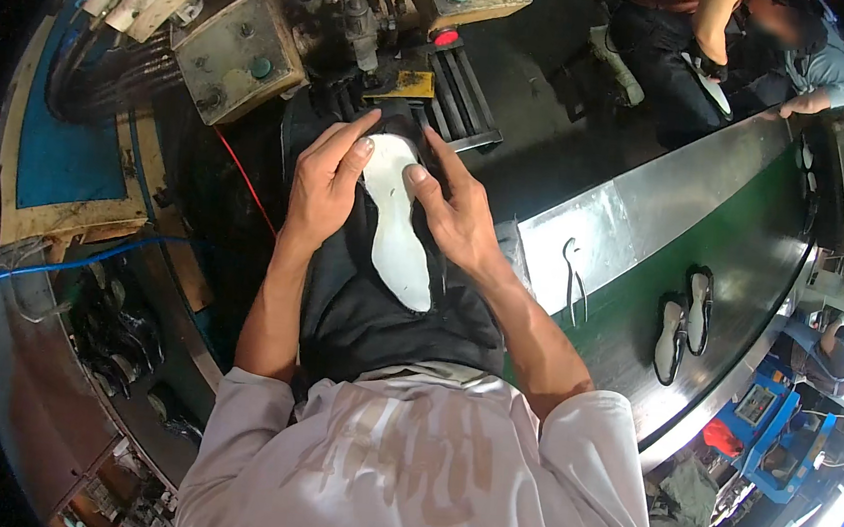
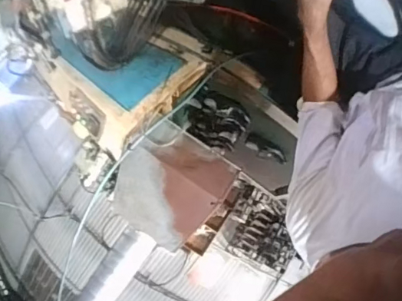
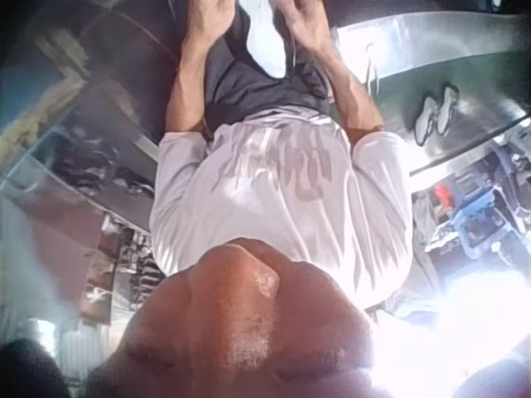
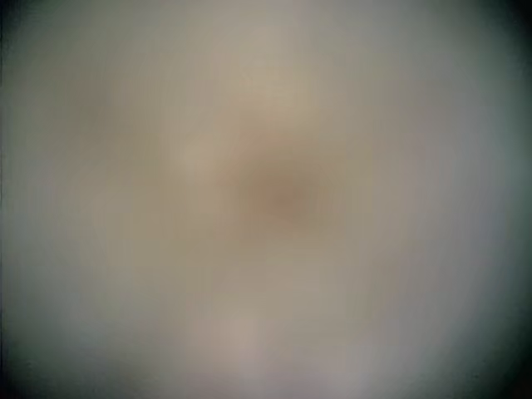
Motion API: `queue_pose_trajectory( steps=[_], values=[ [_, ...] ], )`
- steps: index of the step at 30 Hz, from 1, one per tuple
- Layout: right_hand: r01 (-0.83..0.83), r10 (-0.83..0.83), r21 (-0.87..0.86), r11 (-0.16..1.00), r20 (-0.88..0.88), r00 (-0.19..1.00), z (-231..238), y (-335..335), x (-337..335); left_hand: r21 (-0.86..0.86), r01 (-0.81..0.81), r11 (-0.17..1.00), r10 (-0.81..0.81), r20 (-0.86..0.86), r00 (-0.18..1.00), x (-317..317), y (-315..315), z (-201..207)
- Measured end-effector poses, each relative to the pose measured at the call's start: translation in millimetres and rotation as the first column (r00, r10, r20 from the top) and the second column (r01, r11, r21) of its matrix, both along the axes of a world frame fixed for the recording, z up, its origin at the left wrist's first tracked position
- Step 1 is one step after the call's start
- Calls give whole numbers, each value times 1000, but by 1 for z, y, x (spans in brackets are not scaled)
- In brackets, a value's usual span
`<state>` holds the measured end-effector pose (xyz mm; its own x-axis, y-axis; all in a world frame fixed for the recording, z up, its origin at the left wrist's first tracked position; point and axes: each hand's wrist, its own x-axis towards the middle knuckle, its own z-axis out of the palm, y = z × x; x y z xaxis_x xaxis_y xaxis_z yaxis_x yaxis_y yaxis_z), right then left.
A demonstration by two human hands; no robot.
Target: The person inserts white insoles into black shoes and presses them into place. They then use a pair of pliers to trim excess material from the insole edges. The person repeats this process for multiple shoes, handling them one at a time.
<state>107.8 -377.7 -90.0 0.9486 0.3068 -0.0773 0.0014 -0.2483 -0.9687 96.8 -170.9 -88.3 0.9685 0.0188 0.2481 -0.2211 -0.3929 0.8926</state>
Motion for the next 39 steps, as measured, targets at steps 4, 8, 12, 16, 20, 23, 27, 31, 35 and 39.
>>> queue_pose_trajectory(
  steps=[4,8,12,16,20,23,27,31,35,39],
  values=[
    [28,-29,36,999,48,998,-6,17,6,74,-39,996,35,57,998,10,-4,-3],
    [86,-86,45,995,-3,996,-16,21,4,-161,-40,986,17,-143,990,13,-12,-13],
    [102,-101,33,994,-15,995,-21,23,4,-173,-66,983,36,-173,984,10,-18,-25],
    [115,-113,32,993,-61,992,-26,23,2,-108,-101,989,90,-109,990,9,-23,-31],
    [115,-115,58,992,-5,993,-32,22,7,-216,-70,974,32,-174,984,11,-27,-36],
    [128,-67,258,958,-234,970,-36,7,11,-676,-37,736,-153,-220,963,8,-35,-47],
    [292,113,648,704,-508,854,-66,-18,10,-938,-129,321,-346,-243,906,-3,-41,-91],
    [256,-36,460,850,-434,900,-82,-12,4,-715,-148,683,-186,-366,912,-9,-56,-90],
    [187,-168,70,980,-215,962,-70,-7,1,-448,-113,887,-55,-344,937,-9,-63,-76],
    [175,-81,224,959,-374,924,-64,-16,4,-517,-77,852,-135,-360,923,-5,-55,-77]
  ],
)
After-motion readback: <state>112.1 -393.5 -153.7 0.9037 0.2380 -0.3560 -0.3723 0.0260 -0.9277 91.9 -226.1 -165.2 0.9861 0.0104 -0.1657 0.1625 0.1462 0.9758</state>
